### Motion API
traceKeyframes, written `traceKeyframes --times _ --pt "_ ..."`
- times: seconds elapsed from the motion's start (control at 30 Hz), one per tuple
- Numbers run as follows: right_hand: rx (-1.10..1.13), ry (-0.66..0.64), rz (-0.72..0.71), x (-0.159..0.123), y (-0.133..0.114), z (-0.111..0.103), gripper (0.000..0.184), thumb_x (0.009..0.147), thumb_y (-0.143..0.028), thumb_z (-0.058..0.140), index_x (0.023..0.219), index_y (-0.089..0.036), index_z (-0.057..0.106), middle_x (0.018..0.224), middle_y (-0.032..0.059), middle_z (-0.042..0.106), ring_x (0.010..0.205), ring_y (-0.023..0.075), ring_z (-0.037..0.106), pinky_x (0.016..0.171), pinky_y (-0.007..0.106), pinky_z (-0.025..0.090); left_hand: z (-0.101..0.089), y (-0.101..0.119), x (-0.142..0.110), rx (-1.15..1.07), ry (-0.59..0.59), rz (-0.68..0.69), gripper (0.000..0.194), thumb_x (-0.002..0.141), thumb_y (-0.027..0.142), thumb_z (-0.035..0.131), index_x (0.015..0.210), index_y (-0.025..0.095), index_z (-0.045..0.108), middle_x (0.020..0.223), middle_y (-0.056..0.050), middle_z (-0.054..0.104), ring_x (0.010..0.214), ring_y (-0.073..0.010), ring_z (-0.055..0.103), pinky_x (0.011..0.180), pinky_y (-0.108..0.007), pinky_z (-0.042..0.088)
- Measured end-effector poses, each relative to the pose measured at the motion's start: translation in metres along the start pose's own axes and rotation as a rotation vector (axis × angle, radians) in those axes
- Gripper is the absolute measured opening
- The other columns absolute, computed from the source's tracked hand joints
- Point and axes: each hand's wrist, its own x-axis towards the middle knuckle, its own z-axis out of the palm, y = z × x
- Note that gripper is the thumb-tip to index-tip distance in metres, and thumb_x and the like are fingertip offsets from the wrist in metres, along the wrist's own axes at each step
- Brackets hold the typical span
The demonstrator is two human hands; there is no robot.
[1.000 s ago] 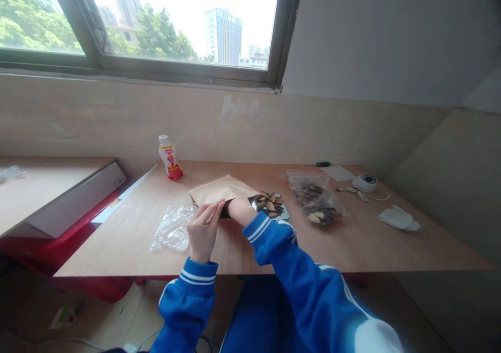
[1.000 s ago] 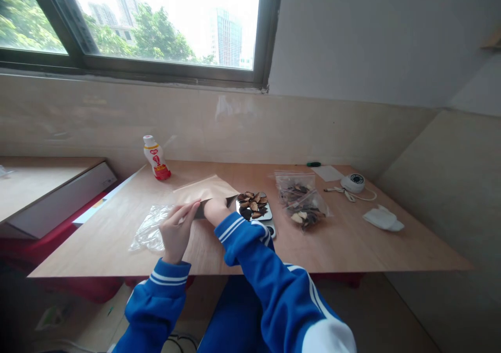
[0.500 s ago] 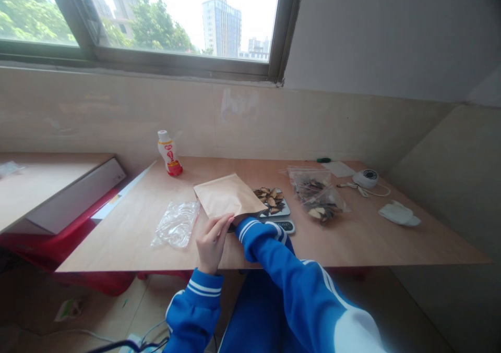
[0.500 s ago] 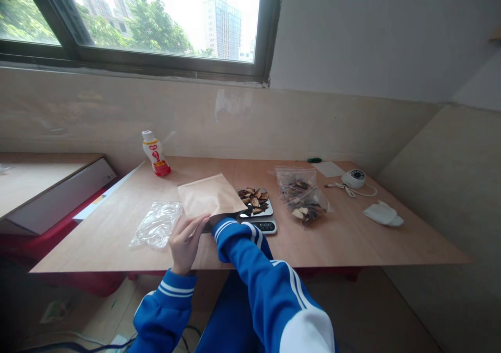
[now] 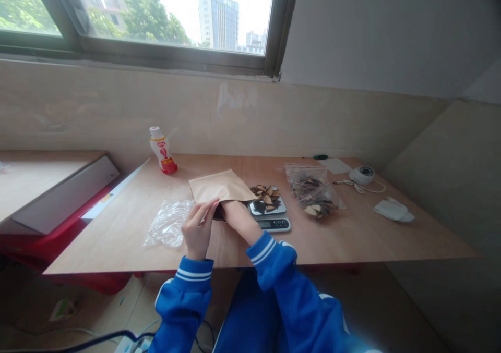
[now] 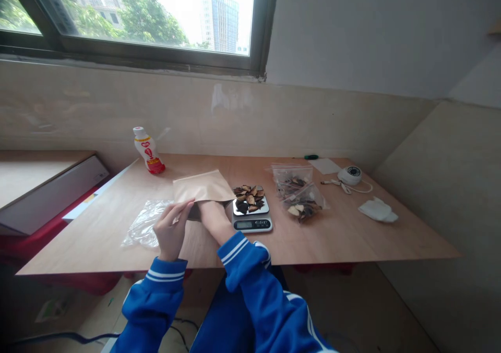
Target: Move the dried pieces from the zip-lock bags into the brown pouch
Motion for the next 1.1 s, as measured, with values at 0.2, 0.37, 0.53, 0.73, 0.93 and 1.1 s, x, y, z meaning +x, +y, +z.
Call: traceKeyframes --times 0.2,0.37,0.53,0.73,0.93,1.1 --pt "-0.403 -0.138 -0.037 -0.002 -0.014 -0.013 0.017 0.089 -0.007 0.05 0.094 -0.012 0.065 0.096 0.0136 0.07 0.09 0.0224 0.066 0.083 0.033 0.05 0.004 0.001 0.016 -0.015 0.035 -0.019 0.018 0.086 0.03 0.06 0.096 0.023 0.073 0.087 -0.002 0.071 0.078 -0.0137 0.065 0.072 -0.024 0.05" --pt "-0.507 -0.111 -0.287 -0.005 -0.011 -0.024 0.016 0.094 -0.014 0.048 0.099 -0.014 0.063 0.098 0.0105 0.068 0.094 0.0216 0.062 0.087 0.034 0.049 0.005 0.004 0.021 -0.035 0.014 -0.034 0.016 0.086 0.028 0.061 0.095 0.023 0.073 0.087 -0.001 0.071 0.079 -0.0135 0.064 0.074 -0.025 0.049" --pt "-0.265 0.014 -0.373 -0.01 -0.022 -0.036 0.019 0.096 -0.02 0.045 0.091 -0.02 0.063 0.106 0.007 0.068 0.106 0.0182 0.06 0.097 0.035 0.045 0.003 0.005 0.028 -0.006 0.015 -0.065 0.018 0.085 0.032 0.061 0.093 0.023 0.073 0.087 -0.001 0.07 0.078 -0.0144 0.064 0.074 -0.025 0.05" --pt "0.377 0.364 -0.006 -0.026 -0.022 -0.051 0.014 0.08 -0.033 0.069 0.081 -0.021 0.06 0.089 0.0036 0.069 0.093 0.0182 0.065 0.083 0.033 0.054 0.007 -0.004 0.031 0.024 -0.017 -0.093 0.021 0.086 0.036 0.059 0.093 0.023 0.073 0.086 -0.002 0.07 0.076 -0.0138 0.064 0.07 -0.024 0.05" --pt "0.651 0.703 0.533 -0.069 0.061 -0.094 0.039 0.057 -0.041 0.083 0.075 -0.018 0.058 0.072 -0.0011 0.064 0.065 0.0136 0.063 0.06 0.027 0.056 0.021 -0.039 0.011 0.008 -0.042 -0.045 0.019 0.086 0.034 0.059 0.094 0.023 0.072 0.09 -0.003 0.071 0.083 -0.0153 0.065 0.078 -0.028 0.051" --pt "0.497 0.797 0.613 -0.092 0.106 -0.125 0.045 0.05 -0.047 0.083 0.074 -0.017 0.06 0.07 0.0013 0.065 0.066 0.0167 0.064 0.061 0.032 0.056 0.03 -0.057 -0.002 -0.011 -0.055 0.017 0.017 0.085 0.03 0.061 0.096 0.023 0.072 0.093 -0.003 0.071 0.087 -0.0162 0.066 0.081 -0.03 0.052"
